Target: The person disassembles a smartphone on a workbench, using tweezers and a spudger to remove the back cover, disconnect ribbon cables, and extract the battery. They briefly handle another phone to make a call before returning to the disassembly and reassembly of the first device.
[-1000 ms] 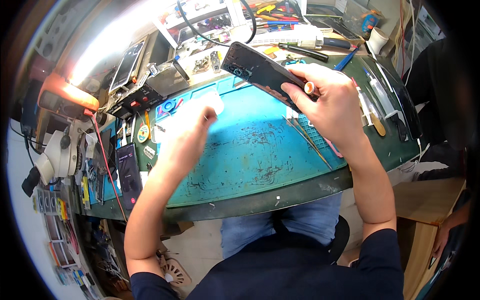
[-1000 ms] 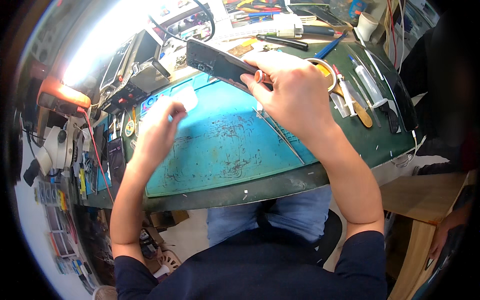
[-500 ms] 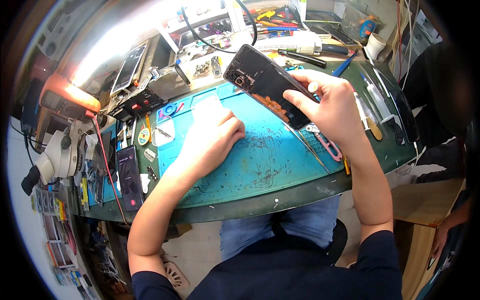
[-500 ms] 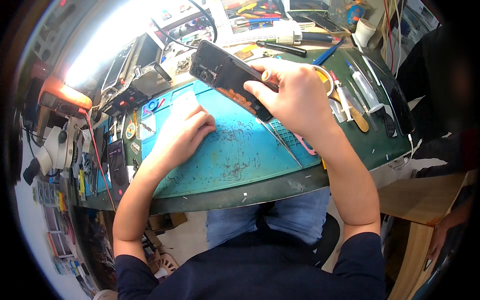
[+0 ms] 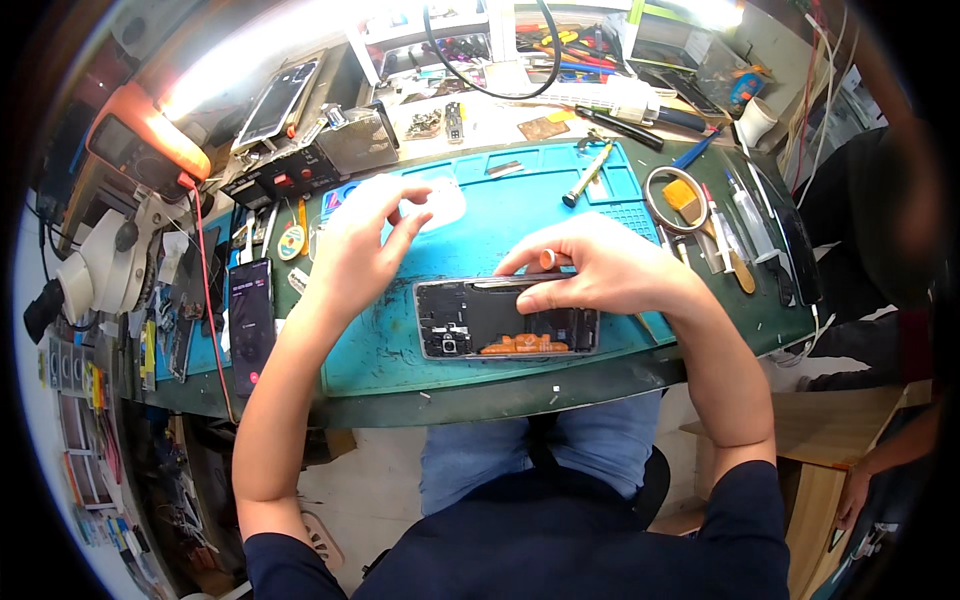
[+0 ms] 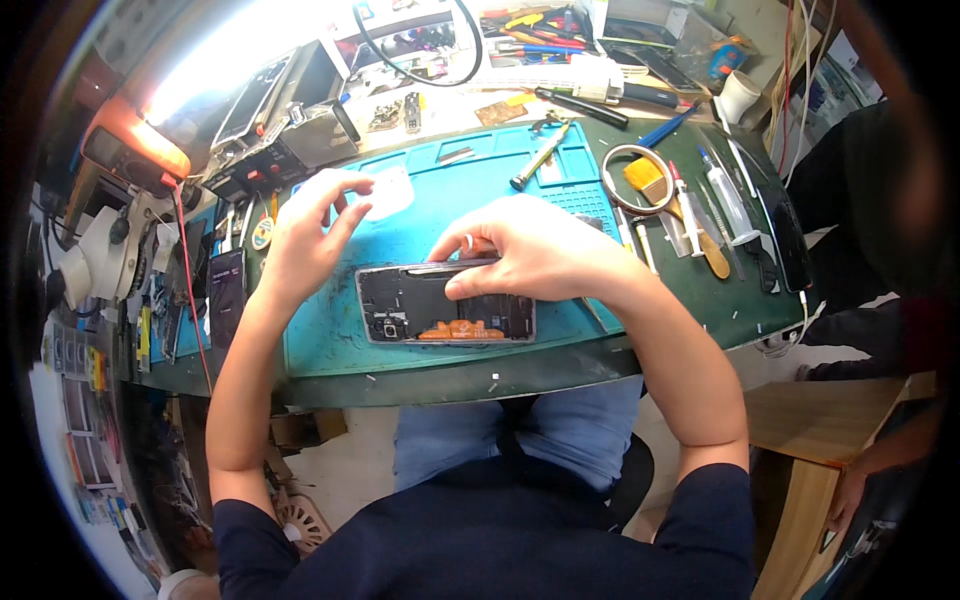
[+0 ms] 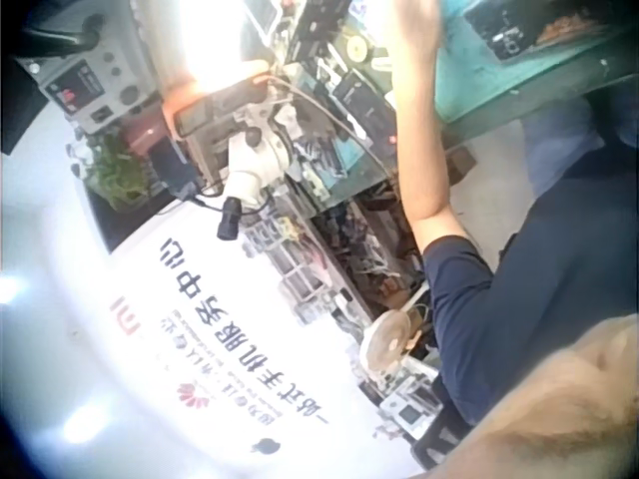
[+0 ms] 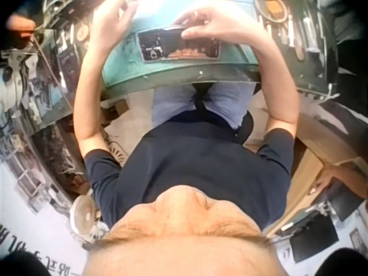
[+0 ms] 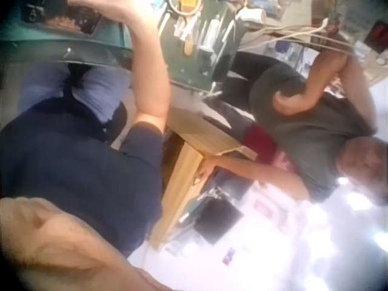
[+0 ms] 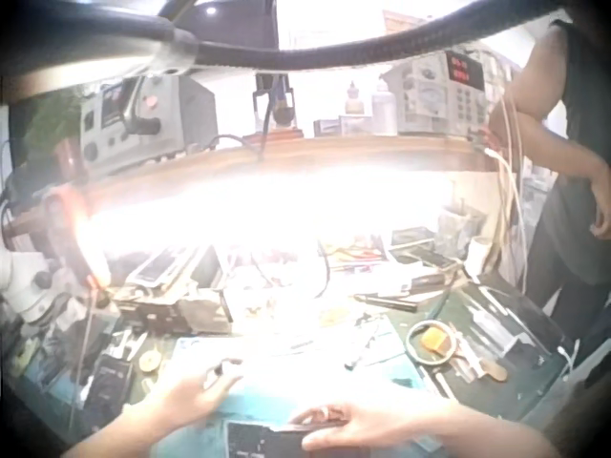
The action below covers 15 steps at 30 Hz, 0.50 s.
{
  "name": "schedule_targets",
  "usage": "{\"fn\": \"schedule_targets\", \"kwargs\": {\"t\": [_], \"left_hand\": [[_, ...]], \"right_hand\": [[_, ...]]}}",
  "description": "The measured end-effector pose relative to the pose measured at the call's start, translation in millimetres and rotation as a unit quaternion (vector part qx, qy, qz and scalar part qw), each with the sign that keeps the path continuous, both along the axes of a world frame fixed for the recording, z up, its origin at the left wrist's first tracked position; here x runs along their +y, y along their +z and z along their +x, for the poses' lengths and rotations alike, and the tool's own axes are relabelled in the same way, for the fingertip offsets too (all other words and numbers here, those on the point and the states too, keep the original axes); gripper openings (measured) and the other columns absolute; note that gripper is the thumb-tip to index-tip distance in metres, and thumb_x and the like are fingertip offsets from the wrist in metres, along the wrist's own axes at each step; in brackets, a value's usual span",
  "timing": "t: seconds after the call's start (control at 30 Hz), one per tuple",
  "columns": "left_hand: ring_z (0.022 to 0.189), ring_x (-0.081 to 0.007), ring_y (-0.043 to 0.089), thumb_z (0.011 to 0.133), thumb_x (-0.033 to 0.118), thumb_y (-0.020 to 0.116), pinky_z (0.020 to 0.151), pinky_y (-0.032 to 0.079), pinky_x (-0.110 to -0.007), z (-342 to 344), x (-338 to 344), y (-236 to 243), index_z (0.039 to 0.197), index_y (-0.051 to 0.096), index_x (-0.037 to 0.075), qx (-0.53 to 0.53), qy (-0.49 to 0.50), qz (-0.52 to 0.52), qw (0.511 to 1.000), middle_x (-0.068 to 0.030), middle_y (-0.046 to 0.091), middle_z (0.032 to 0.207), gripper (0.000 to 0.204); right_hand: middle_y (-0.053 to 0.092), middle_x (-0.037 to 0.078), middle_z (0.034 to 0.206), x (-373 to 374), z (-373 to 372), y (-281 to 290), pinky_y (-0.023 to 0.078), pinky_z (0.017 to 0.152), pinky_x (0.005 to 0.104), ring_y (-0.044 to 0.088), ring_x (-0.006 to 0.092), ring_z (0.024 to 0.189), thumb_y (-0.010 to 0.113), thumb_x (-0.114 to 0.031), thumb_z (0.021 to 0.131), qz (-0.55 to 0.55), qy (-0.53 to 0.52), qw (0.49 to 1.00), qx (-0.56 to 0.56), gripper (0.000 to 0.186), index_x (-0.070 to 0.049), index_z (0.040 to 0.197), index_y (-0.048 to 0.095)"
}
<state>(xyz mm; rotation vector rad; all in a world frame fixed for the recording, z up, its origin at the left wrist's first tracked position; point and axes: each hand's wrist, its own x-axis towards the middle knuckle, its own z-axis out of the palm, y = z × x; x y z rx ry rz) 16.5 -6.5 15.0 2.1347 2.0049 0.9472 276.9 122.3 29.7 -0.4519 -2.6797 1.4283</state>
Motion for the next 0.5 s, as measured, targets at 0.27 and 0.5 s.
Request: {"fn": "schedule_targets", "kwargs": {"t": [0.27,0.5], "left_hand": [[0.126,-0.0379,0.056,0.079,0.035,0.089,0.108,0.045,-0.046,29.0,-53.3,-3.5,0.145,0.054,0.006,-0.029,-0.127,-0.097,0.987,-0.0179,0.061,0.135,0.080],[0.124,-0.0356,0.054,0.074,0.030,0.091,0.109,0.044,-0.045,30.2,-60.7,-17.3,0.149,0.051,0.004,-0.032,-0.141,-0.065,0.987,-0.0165,0.059,0.134,0.089]], "right_hand": [[0.070,0.006,0.093,1.6,4.6,-7.5,0.052,0.075,0.0314,0.062,0.0155,0.082,0.083,-0.024,0.089,0.148,-0.123,0.979,0.064,0.028,-0.006,0.108,0.076],[0.064,0.017,0.107,5.2,63.0,-8.9,0.056,0.085,0.0444,0.070,0.0349,0.096,0.067,-0.007,0.093,0.321,-0.267,0.908,0.039,0.029,-0.004,0.122,0.067]]}}
